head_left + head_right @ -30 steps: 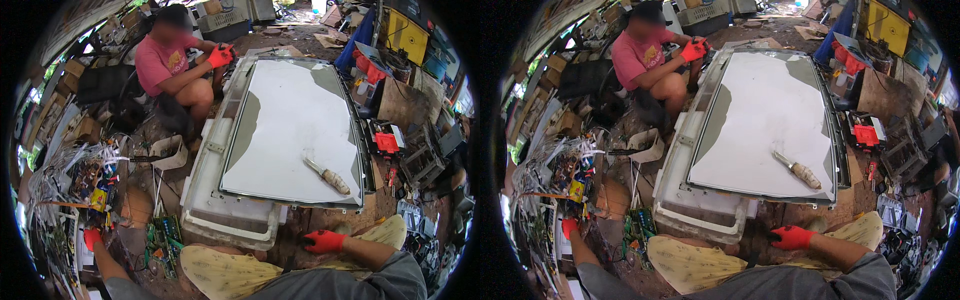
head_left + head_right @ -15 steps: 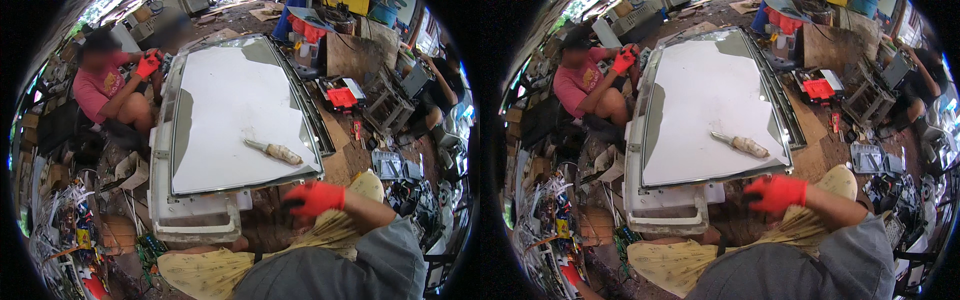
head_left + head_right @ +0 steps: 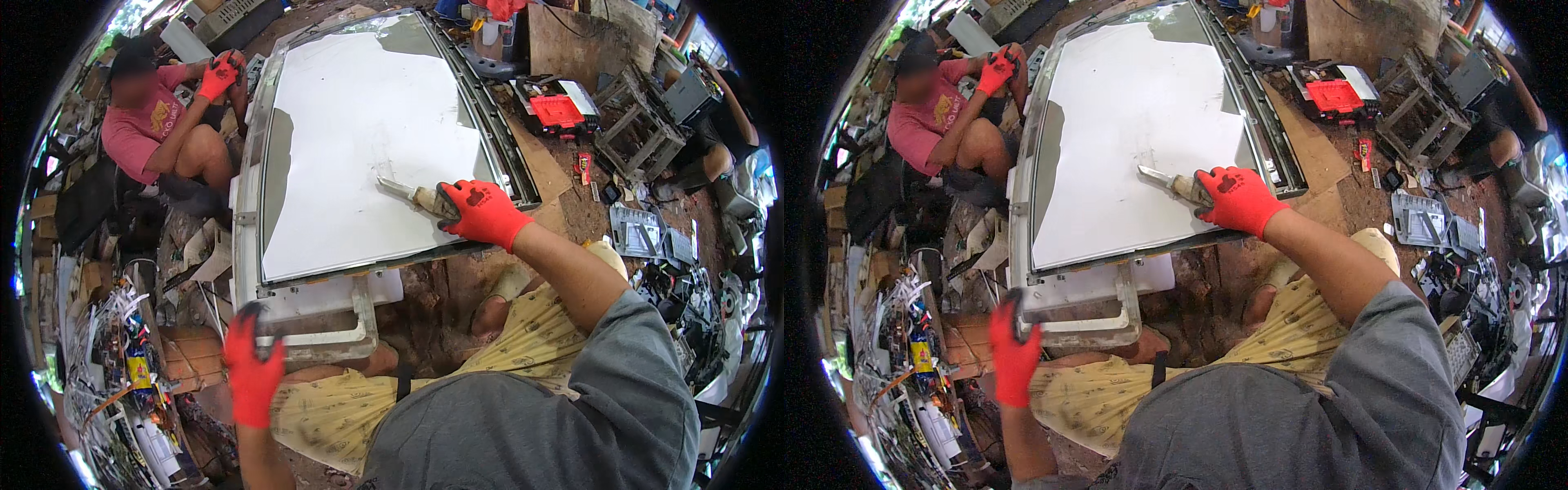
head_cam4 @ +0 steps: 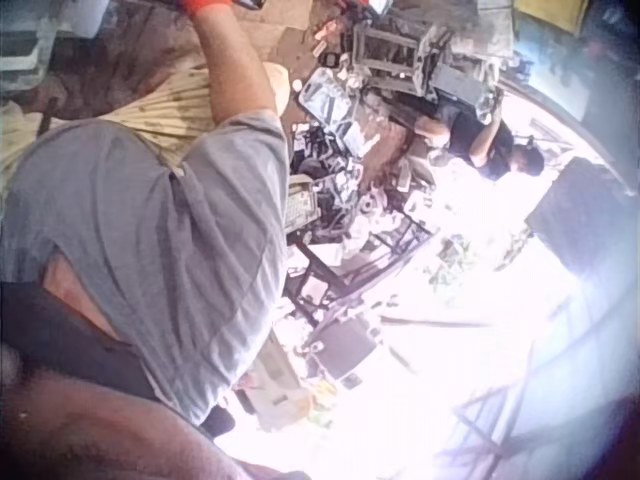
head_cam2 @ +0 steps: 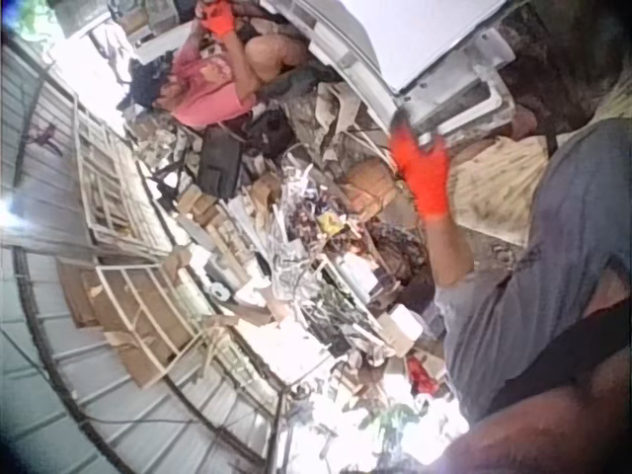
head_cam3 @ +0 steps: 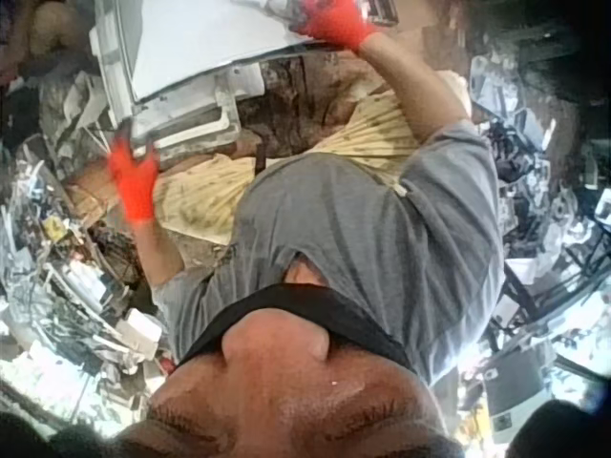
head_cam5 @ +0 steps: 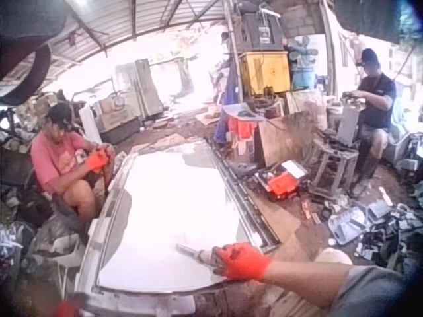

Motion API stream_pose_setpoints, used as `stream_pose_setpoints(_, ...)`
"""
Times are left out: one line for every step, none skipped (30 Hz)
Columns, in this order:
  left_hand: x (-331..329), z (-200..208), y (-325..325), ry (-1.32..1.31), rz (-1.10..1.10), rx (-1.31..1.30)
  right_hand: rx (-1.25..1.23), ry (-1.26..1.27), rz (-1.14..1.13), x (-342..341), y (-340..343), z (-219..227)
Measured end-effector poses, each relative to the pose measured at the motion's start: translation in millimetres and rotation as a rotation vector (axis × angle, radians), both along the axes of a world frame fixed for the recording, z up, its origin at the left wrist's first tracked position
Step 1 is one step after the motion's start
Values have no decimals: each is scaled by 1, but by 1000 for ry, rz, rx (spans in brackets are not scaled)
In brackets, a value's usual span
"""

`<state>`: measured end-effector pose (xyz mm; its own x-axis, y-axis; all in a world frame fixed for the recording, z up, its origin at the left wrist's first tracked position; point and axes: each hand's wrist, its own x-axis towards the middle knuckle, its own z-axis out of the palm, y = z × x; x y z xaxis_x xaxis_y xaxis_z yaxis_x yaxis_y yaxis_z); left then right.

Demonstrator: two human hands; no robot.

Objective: The person removes a small orange component from a TV screen, then uses a screwdriver to remove screws from the screen's frame. They lift the screen to separate it from the frame and place it aside.

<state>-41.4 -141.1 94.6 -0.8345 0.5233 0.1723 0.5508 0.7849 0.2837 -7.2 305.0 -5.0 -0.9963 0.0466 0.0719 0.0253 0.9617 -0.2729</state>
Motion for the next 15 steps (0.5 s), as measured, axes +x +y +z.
stream_pose_setpoints(2, -8, 30, -41, -52, 15, -8, -1, -8, 0, 2, -5)
stream_pose_setpoints(-2, -19, 51, -53, -141, -14, -16, 0, -12, -2, 3, -7)
stream_pose_setpoints(-2, -22, 73, -56, -182, -58, -25, -3, -11, -4, 2, -10)
stream_pose_setpoints(-6, -25, 92, -62, -228, -100, -35, 0, -34, -3, 4, -11)
stream_pose_setpoints(-16, -34, 108, -32, -259, -122, -43, 1, -67, -1, 10, -9)
stream_pose_setpoints(-25, -42, 118, 0, -277, -155, -63, 6, -86, -1, 12, -6)
stream_pose_setpoints(-32, -51, 120, 34, -289, -190, -103, -9, -91, -3, 12, 0)
stream_pose_setpoints(-39, -60, 120, 43, -290, -198, -142, -25, -97, -4, 14, 8)
stream_pose_setpoints(-46, -68, 121, 60, -302, -205, -180, -36, -113, -4, 18, 17)
stream_pose_setpoints(-52, -76, 120, 73, -311, -207, -229, -57, -158, -7, 21, 21)
stream_pose_setpoints(-55, -81, 118, 65, -311, -227, -323, -1, -166, -10, 28, 18)
stream_pose_setpoints(-56, -86, 116, 54, -309, -237, -412, -18, -207, -11, 33, 20)
stream_pose_setpoints(-56, -93, 114, 36, -303, -246, -500, -43, -248, -13, 36, 26)
stream_pose_setpoints(-56, -98, 112, 56, -313, -241, -601, -133, -316, -13, 39, 34)
stream_pose_setpoints(-58, -102, 115, 78, -332, -232, -584, -28, -287, -12, 46, 30)
